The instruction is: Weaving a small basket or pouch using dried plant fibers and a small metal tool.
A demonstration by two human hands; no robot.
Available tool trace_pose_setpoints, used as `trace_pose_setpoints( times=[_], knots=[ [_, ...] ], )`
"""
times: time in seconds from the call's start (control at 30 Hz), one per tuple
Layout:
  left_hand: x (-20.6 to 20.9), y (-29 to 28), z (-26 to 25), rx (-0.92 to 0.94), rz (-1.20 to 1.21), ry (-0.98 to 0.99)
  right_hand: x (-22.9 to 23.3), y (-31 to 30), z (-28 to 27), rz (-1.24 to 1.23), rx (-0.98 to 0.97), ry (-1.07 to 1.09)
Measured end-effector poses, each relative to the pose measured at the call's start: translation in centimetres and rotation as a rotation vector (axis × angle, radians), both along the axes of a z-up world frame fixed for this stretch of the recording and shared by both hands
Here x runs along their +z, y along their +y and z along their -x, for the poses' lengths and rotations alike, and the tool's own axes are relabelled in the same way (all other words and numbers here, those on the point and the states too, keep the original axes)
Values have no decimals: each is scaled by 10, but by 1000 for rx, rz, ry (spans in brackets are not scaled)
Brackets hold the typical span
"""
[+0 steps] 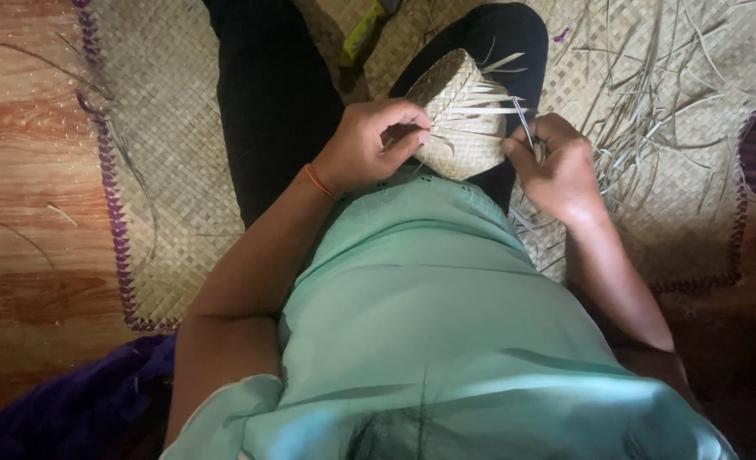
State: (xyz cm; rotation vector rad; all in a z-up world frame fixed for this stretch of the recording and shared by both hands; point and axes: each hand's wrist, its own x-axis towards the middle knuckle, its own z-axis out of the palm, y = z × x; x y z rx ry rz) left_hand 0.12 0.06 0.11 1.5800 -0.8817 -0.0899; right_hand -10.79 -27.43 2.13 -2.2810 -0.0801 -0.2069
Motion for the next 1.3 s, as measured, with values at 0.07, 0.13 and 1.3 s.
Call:
trace_pose_setpoints(
  times=[0.07,0.13,1.3],
  knots=[
    [-4,-2,1,16,7,11,-5,-5,1,4,-1,-7],
    [-9,-5,1,33,14,20,-10,-11,1,8,-2,-17],
    [27,-37,4,-3,-69,36,62,37,-10,-125,201,131]
  ],
)
